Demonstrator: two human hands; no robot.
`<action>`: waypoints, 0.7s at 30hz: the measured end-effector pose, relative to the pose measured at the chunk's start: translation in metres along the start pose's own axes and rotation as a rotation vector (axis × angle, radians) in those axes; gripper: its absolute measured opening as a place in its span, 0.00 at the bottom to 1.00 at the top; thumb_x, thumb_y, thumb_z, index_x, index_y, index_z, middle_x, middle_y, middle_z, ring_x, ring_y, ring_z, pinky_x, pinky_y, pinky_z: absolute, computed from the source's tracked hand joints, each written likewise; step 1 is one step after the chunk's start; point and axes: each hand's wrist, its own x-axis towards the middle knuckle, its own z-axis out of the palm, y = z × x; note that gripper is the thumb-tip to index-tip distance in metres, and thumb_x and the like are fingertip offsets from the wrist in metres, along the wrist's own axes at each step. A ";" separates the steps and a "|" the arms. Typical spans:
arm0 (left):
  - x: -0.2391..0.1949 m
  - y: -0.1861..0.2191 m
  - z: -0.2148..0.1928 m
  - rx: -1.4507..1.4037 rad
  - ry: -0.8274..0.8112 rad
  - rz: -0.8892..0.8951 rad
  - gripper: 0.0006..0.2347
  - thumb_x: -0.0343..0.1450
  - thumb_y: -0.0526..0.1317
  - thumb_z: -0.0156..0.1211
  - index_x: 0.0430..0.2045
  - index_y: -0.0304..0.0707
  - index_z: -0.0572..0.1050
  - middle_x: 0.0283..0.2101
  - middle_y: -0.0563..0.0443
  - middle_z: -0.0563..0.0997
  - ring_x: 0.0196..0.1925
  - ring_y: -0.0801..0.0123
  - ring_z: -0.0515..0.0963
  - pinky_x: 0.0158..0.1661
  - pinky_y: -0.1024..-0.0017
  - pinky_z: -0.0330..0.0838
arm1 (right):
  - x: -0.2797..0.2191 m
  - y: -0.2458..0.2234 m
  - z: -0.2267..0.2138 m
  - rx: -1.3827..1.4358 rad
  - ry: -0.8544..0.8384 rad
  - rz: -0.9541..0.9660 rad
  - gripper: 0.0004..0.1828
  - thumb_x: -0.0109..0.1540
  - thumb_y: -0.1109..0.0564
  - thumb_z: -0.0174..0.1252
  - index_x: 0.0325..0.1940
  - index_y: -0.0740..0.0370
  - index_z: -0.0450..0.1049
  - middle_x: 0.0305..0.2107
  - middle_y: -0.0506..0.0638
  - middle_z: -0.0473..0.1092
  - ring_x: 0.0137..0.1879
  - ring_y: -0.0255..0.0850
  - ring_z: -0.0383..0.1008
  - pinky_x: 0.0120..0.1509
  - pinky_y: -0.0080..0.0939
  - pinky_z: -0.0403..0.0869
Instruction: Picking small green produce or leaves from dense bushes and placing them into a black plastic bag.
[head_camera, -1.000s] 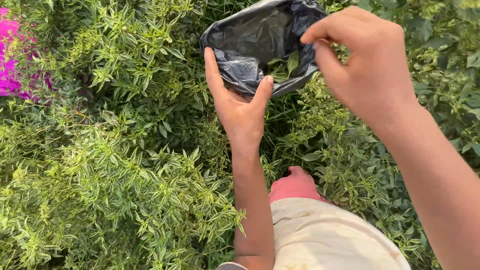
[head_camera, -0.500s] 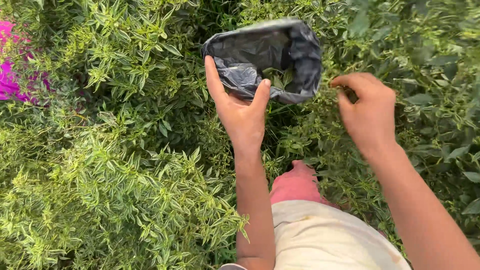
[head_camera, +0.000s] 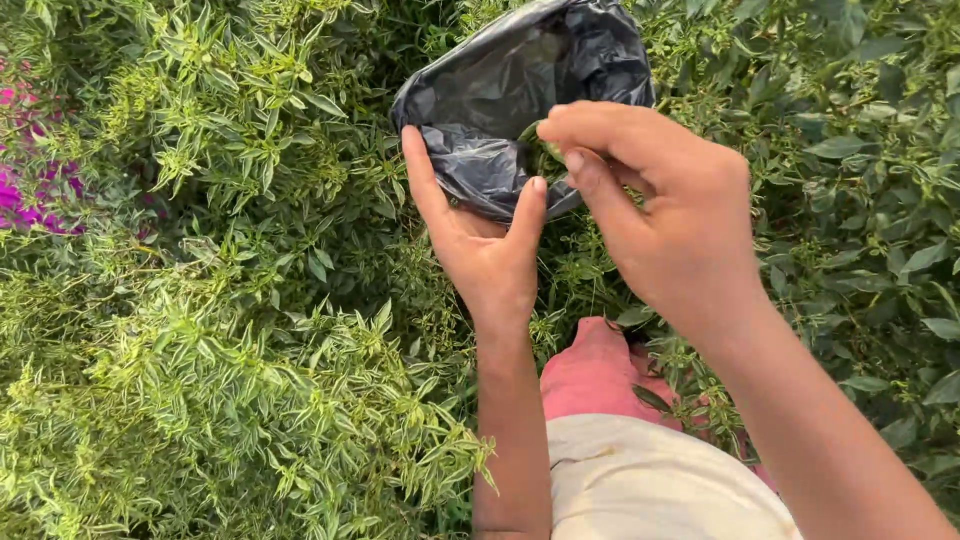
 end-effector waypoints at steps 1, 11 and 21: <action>-0.004 0.004 -0.001 0.004 0.005 0.003 0.45 0.67 0.17 0.63 0.79 0.36 0.42 0.76 0.41 0.56 0.71 0.62 0.65 0.70 0.68 0.63 | -0.003 0.000 0.001 0.004 -0.005 -0.001 0.10 0.65 0.71 0.58 0.50 0.68 0.77 0.45 0.52 0.75 0.46 0.31 0.77 0.49 0.29 0.78; -0.035 0.047 -0.042 0.050 0.023 0.008 0.44 0.68 0.18 0.62 0.79 0.35 0.44 0.75 0.41 0.59 0.70 0.64 0.66 0.69 0.69 0.64 | -0.096 0.040 -0.025 0.037 0.157 0.108 0.06 0.72 0.68 0.54 0.51 0.70 0.76 0.42 0.52 0.76 0.48 0.34 0.78 0.57 0.33 0.79; -0.062 0.076 -0.095 0.158 0.281 0.107 0.39 0.70 0.21 0.62 0.76 0.32 0.47 0.75 0.36 0.57 0.69 0.61 0.68 0.67 0.69 0.65 | -0.415 0.221 -0.126 0.007 0.567 0.446 0.04 0.78 0.73 0.49 0.55 0.78 0.69 0.47 0.63 0.74 0.51 0.45 0.78 0.62 0.41 0.78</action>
